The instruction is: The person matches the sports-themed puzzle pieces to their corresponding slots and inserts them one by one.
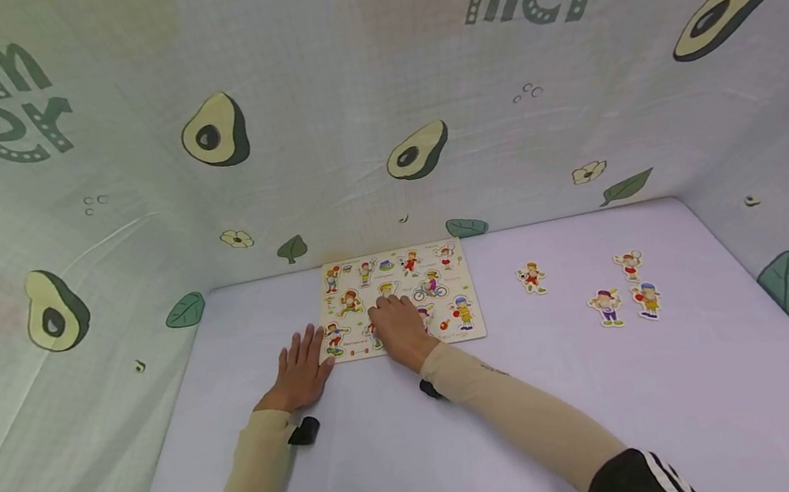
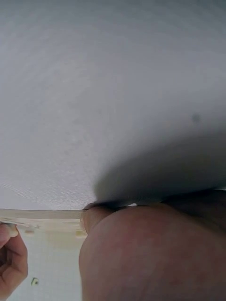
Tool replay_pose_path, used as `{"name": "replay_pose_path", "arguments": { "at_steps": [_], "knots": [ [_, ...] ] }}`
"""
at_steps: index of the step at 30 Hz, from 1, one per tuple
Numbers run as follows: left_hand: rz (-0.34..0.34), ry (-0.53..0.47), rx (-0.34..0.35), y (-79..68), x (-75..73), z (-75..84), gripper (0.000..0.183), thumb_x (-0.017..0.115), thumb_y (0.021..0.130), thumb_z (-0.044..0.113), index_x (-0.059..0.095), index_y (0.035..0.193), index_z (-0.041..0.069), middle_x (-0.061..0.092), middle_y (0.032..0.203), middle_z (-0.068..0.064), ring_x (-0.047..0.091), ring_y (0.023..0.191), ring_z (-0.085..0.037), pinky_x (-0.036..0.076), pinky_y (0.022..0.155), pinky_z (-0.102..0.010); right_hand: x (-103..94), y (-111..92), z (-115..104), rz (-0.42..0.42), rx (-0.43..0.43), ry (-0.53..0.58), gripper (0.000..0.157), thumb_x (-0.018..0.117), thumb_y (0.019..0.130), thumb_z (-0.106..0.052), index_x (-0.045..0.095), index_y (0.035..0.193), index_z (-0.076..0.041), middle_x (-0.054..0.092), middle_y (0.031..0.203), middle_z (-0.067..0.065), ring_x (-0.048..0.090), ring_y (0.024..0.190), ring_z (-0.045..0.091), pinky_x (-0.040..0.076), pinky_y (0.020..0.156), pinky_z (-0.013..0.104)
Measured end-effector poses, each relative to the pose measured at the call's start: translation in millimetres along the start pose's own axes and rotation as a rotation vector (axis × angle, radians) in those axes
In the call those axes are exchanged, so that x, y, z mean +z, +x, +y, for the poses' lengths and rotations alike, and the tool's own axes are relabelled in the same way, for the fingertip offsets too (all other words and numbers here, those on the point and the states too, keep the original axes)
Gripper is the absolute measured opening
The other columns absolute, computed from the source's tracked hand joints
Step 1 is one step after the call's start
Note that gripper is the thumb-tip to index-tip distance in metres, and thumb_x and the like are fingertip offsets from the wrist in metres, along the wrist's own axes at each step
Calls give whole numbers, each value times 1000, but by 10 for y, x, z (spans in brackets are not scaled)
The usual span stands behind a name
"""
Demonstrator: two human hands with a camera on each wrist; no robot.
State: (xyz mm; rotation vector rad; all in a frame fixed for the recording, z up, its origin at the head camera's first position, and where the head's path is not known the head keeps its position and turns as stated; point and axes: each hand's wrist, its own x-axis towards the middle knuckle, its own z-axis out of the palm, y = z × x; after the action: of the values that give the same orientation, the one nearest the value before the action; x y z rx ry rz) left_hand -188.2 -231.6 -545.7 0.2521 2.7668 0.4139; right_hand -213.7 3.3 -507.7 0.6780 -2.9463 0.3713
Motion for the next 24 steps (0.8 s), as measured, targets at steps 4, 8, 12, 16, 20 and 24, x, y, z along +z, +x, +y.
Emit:
{"name": "replay_pose_path", "arguments": {
  "at_steps": [4, 8, 12, 16, 20, 24],
  "knots": [
    [7, 6, 5, 6, 1, -2, 71, 37, 115, 40, 9, 170, 6, -2, 178, -18, -6, 163, -44, -1, 128, -65, 4, 10, -6, 4, -7, 14, 10, 81, 96, -16, 73, 93, -10, 66, 92, 5, 65, 94, 25, 50, 82, 41],
    [15, 11, 10, 14, 7, -9, 71, 37, 115, 40, 10, 170, 5, 0, 178, -19, -4, 162, -45, 0, 128, -66, -5, 5, -21, 0, -11, 8, 10, 81, 95, -16, 74, 92, -9, 68, 93, 6, 66, 97, 26, 51, 82, 42],
    [4, 9, 6, 2, -19, 13, 71, 37, 115, 40, 9, 170, 5, -2, 178, -19, -6, 162, -45, -1, 128, -65, -11, 12, -40, -7, -12, -20, 10, 83, 94, -16, 75, 93, -9, 70, 94, 7, 67, 97, 26, 51, 82, 41],
    [8, -3, 7, -5, -36, 23, 70, 36, 115, 39, 9, 170, 5, -2, 178, -19, -6, 162, -45, -1, 128, -65, -19, 14, -43, -4, -16, -34, 8, 81, 94, -14, 76, 94, -9, 71, 93, 7, 66, 96, 25, 51, 81, 40],
    [0, 1, 2, 1, -25, 19, 71, 36, 115, 40, 8, 170, 5, -3, 178, -18, -7, 162, -44, -2, 128, -65, -48, -30, -16, -8, -9, -24, 8, 81, 96, -17, 77, 99, -10, 72, 98, 6, 66, 97, 26, 52, 84, 41],
    [-6, 6, -6, 11, -5, 2, 72, 37, 115, 40, 8, 170, 6, -3, 178, -18, -7, 162, -44, -2, 128, -64, -124, -117, 55, 13, 9, 25, 17, 84, 93, -19, 78, 106, -11, 73, 106, 6, 67, 100, 27, 53, 88, 43]
  ]
}}
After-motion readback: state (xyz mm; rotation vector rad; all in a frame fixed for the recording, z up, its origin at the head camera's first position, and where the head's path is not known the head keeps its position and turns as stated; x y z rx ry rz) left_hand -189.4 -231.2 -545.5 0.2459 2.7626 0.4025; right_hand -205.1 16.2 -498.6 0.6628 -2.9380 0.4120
